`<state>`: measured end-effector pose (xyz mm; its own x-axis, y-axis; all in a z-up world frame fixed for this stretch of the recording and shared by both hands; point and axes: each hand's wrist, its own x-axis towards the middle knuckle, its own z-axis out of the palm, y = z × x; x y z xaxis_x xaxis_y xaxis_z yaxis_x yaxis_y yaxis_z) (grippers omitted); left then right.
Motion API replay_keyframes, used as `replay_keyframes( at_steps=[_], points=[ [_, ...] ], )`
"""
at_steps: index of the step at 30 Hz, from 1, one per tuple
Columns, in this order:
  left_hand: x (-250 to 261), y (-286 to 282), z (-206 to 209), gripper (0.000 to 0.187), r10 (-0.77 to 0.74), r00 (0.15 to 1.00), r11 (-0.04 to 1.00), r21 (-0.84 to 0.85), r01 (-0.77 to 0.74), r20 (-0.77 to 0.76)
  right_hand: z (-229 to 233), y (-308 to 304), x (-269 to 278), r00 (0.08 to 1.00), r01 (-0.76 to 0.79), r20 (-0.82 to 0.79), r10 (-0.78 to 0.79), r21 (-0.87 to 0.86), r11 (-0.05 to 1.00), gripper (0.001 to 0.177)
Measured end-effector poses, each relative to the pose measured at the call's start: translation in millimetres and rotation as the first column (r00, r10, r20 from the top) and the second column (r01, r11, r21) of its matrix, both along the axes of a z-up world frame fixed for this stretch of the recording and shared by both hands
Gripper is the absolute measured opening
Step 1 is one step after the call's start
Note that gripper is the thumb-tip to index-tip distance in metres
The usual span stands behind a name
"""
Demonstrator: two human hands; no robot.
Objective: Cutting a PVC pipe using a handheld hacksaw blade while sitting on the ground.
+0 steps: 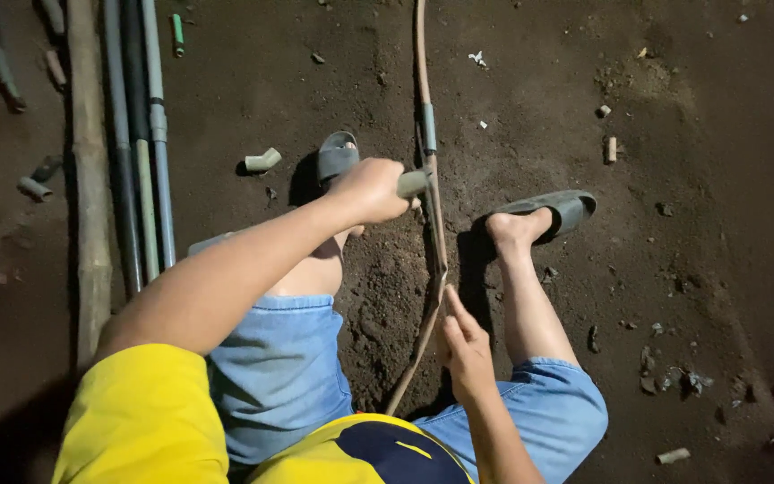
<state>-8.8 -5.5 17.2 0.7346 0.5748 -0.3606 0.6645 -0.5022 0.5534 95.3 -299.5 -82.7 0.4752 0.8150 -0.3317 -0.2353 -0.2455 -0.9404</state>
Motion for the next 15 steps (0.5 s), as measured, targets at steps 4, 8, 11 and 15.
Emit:
replay_keyframes(
  at_steps=[4, 8, 11, 15],
  points=[
    [6.7, -9.8, -28.7, 0.049, -0.198, 0.979, 0.978, 0.05, 0.2, -0.043, -16.8, 2.4, 6.0, 0.991, -0.052, 0.119, 0.053, -0.019, 0.998, 0.057],
    [1.8, -14.0, 17.3, 0.047, -0.171, 0.985, 0.982, 0.079, 0.173, -0.026, -1.1, 13.1, -0.8, 0.998, 0.004, 0.063, -0.01, 0.096, 0.995, 0.055],
    [-9.2, -8.8, 24.4, 0.047, -0.037, 0.999, 0.998, 0.051, 0.039, -0.033, -10.0, 0.3, -8.2, 0.992, 0.048, 0.115, -0.054, 0.05, 0.998, 0.052],
    [1.5, 6.7, -20.5, 0.047, 0.002, 0.999, 0.994, 0.106, 0.002, -0.043, -21.3, -1.3, -4.0, 0.997, -0.036, 0.071, 0.028, 0.109, 0.993, 0.05]
  ],
)
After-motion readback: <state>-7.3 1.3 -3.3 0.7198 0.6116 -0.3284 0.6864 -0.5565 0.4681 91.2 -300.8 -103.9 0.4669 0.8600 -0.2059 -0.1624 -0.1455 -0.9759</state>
